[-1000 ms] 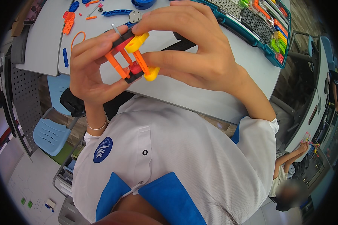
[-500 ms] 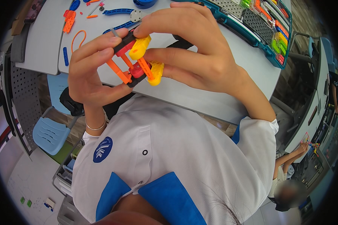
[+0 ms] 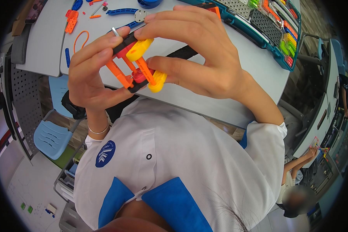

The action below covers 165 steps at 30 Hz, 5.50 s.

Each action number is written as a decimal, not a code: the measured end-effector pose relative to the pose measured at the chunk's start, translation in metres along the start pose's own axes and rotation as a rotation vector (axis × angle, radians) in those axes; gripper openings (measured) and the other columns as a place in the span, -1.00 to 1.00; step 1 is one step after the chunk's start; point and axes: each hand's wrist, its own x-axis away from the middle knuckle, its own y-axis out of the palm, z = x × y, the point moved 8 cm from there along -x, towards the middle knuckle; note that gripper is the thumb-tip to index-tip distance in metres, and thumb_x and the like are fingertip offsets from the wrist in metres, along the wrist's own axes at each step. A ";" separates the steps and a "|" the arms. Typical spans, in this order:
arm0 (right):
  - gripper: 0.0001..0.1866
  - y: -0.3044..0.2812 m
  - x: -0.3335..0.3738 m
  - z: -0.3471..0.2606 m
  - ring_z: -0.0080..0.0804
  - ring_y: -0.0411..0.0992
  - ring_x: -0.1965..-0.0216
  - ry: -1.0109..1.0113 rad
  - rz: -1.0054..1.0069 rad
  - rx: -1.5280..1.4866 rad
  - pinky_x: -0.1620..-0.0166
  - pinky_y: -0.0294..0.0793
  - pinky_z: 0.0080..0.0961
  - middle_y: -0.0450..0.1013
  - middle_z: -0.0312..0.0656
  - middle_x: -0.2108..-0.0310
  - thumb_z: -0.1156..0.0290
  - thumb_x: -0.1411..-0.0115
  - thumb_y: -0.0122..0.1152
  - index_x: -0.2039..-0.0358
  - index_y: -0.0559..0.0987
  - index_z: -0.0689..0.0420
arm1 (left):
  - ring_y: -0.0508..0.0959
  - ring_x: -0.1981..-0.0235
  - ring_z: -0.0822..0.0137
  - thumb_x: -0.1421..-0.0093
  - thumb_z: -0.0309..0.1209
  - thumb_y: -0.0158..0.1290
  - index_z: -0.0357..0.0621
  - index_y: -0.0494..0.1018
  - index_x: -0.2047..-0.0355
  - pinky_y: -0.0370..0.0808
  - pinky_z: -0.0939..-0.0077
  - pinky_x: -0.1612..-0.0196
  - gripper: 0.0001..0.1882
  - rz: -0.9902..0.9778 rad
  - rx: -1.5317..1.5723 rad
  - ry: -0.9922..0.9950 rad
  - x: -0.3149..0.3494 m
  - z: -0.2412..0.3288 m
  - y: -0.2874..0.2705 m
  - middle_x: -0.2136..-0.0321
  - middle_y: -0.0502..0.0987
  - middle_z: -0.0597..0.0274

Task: The person assembles a small wheeled vehicle from a construction toy kit. They connect a red gear to a black beam, attach orange and yellow supports, and then affix two blue wheels to the ends of the beam.

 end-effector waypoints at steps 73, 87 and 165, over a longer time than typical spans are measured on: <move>-0.32 -0.009 0.013 0.061 -0.31 0.40 -0.18 0.503 -0.269 -0.303 -0.22 0.34 -0.39 0.44 -0.16 -0.16 0.34 0.02 0.51 -0.15 0.49 0.18 | 0.63 0.11 0.34 -0.27 -0.35 0.11 -0.48 0.36 -0.10 0.60 0.38 -0.01 -0.51 0.497 0.536 -0.903 0.062 -0.069 -0.012 0.14 0.58 -0.03; -0.48 0.010 0.019 0.062 -0.32 0.37 -0.21 0.585 -0.201 -0.604 -0.29 0.30 -0.37 0.42 -0.12 -0.19 0.46 -0.25 0.24 -0.22 0.43 0.23 | 0.61 0.06 0.21 -0.35 -0.30 0.02 -0.49 0.34 -0.08 0.58 0.19 -0.10 -0.54 0.440 0.589 -0.974 0.070 -0.076 -0.011 0.12 0.56 -0.09; -0.54 0.048 0.043 0.081 -0.55 0.46 0.21 0.971 -0.179 -1.091 0.17 0.54 -0.56 0.49 -0.27 0.24 0.08 -0.46 -0.02 -0.03 0.52 0.25 | 0.66 0.32 0.36 -0.47 -0.27 -0.13 -0.42 0.45 -0.03 0.62 0.56 0.34 -0.60 0.291 0.426 -1.067 0.053 -0.076 0.037 0.24 0.63 0.04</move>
